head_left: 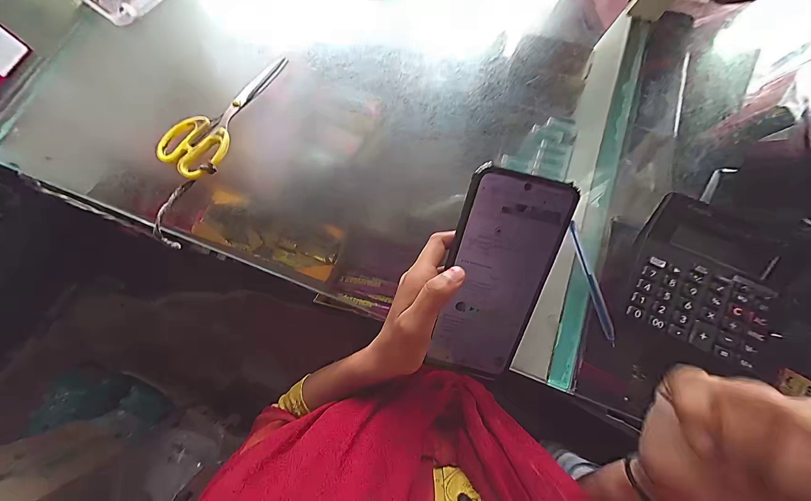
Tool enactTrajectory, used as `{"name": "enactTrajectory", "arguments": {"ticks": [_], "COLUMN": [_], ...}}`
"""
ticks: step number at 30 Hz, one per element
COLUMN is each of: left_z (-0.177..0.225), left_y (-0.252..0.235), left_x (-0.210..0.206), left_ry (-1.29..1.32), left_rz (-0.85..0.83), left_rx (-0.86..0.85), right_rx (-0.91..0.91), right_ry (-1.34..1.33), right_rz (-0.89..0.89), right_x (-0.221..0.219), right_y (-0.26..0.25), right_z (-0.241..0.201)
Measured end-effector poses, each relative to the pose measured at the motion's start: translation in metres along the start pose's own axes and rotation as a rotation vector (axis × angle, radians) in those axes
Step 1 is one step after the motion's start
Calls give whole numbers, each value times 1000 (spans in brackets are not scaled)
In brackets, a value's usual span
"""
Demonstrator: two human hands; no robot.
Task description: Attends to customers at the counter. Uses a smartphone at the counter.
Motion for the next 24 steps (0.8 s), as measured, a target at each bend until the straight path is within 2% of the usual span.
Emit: {"name": "enactTrajectory", "arguments": {"ticks": [2,3,8,15,18,21,24], "left_z": [0,0,-3,-5,-6,-5,-5], "left_y": [0,1,-1,-1,-1,-2,-2], "left_x": [-1,-1,1,-1,-1,0,0], "left_ry": [-18,-19,57,114,117,120,144], "left_rz": [2,0,12,0,-3,-7,-7], "left_rx": [6,6,-2,-4,-1,-16,-17], "right_rx": [-33,-56,-45,-36,-139,-220,-260], "right_ry": [105,118,272,301,551,728,769], "right_rz": [256,326,398,384,385,224,103], "right_x": [17,21,26,24,22,19,16], "right_y": [6,8,14,16,11,-5,-27], "right_z": [25,35,53,53,51,48,40]}}
Point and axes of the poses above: each hand's wrist, its own y-axis away from the middle knuckle, its own x-axis out of the back of the hand, z = x × y, the point moved 6 cm from there along -y, towards the middle knuckle, and after that the axes turned 3 degrees about -z, right-handed, at the moved point
